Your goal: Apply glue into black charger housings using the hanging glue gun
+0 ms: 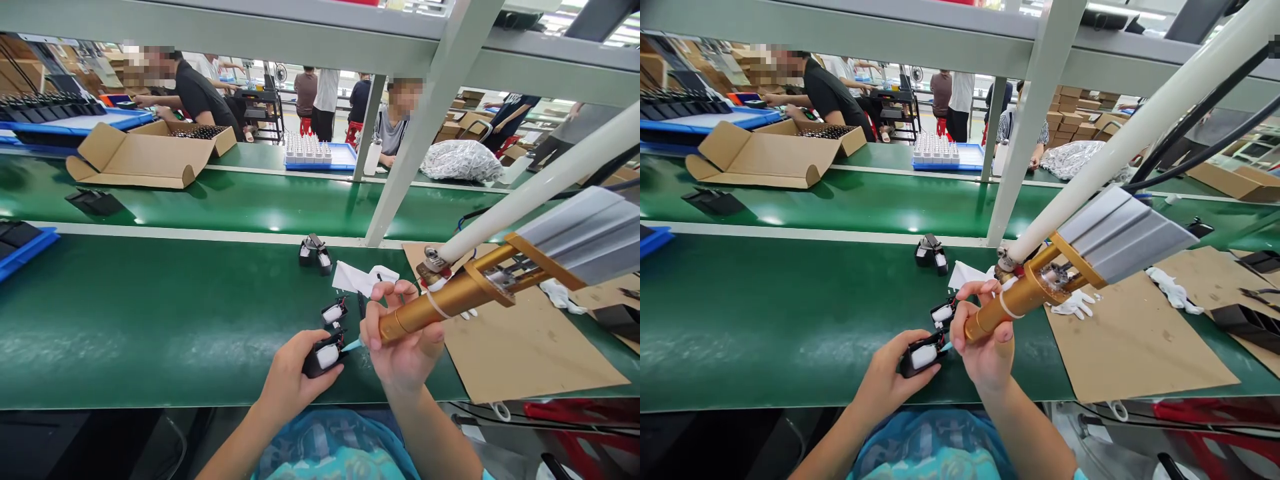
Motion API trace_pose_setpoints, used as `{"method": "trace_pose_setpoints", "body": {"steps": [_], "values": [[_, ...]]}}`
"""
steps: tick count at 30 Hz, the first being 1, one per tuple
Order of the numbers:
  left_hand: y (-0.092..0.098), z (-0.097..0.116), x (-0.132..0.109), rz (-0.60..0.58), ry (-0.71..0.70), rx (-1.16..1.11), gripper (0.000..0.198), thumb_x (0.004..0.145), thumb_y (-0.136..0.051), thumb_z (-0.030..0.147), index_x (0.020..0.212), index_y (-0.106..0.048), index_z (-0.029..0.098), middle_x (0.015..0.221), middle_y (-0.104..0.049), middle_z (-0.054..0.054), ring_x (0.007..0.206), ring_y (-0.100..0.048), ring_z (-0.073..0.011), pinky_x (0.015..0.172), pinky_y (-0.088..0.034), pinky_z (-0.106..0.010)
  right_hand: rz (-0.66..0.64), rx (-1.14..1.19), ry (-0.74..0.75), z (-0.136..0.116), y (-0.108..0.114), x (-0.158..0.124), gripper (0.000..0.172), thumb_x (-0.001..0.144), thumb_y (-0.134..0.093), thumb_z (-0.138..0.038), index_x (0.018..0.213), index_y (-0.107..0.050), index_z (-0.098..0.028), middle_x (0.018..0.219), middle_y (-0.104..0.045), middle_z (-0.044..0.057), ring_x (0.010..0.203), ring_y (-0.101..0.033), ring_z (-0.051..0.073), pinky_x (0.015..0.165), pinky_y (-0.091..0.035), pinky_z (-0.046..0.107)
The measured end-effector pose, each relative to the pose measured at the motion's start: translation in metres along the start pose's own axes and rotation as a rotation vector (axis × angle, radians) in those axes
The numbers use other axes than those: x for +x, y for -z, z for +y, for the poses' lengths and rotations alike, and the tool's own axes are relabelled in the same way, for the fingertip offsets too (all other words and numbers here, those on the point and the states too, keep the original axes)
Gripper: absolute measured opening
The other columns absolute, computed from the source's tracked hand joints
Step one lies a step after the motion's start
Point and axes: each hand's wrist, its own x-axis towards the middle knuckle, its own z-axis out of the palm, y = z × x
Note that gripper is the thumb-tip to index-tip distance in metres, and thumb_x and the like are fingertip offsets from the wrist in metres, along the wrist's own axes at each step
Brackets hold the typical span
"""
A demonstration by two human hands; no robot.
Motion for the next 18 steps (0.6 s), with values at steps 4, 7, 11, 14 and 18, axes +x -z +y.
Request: {"method": "trace_pose_setpoints", "body": {"steps": [4,7,11,14,18], "values": [[0.0016,0.0036,0.0001,-0.01,0.018,0.006,0.033,0.075,-0.069,0.029,0.106,-0.058,0.022,0.095,-0.07,-0.003,0.081,-0.068,-0.0185,0.072,-0.053,-0.028,0.005,-0.015,0.004,-0.0007,-0.0002,-0.0019,0.043,0.074,-0.053,-0.068,0.086,-0.042,-0.028,0.089,-0.047,-0.002,0.037,-0.04,0.004,0.032,-0.027,0.02],[0.0023,0.0041,-0.0004,-0.027,0.032,0.002,0.032,0.076,-0.068,0.029,0.106,-0.058,0.022,0.095,-0.07,-0.004,0.082,-0.067,-0.0192,0.072,-0.053,-0.029,0.018,-0.046,-0.011,-0.0021,-0.0019,-0.0024,0.047,0.073,-0.051,-0.072,0.094,-0.044,-0.03,0.09,-0.048,-0.002,0.037,-0.039,0.004,0.032,-0.027,0.021],[0.0018,0.0028,-0.0019,-0.026,0.042,-0.026,0.033,0.076,-0.069,0.028,0.107,-0.057,0.022,0.096,-0.071,-0.004,0.082,-0.068,-0.0191,0.072,-0.053,-0.029,0.035,-0.052,-0.026,-0.0036,-0.0049,-0.0028,0.052,0.074,-0.047,-0.073,0.108,-0.043,-0.034,0.089,-0.048,-0.001,0.037,-0.038,0.005,0.031,-0.027,0.022],[0.0002,0.0013,-0.0034,-0.017,0.061,-0.048,0.033,0.076,-0.068,0.026,0.108,-0.057,0.023,0.098,-0.071,-0.003,0.084,-0.068,-0.0189,0.073,-0.053,-0.028,0.038,-0.026,-0.024,-0.0029,-0.0064,-0.0031,0.049,0.076,-0.043,-0.072,0.107,-0.044,-0.034,0.09,-0.048,0.0,0.037,-0.038,0.006,0.031,-0.027,0.022],[-0.0047,-0.001,-0.0039,-0.03,0.078,-0.073,0.034,0.078,-0.067,0.026,0.11,-0.056,0.023,0.103,-0.07,-0.003,0.09,-0.068,-0.0193,0.078,-0.053,-0.029,0.014,0.024,-0.012,-0.0006,-0.0085,-0.0028,0.047,0.078,-0.041,-0.07,0.107,-0.045,-0.033,0.091,-0.048,0.0,0.038,-0.039,0.006,0.031,-0.028,0.022]]}}
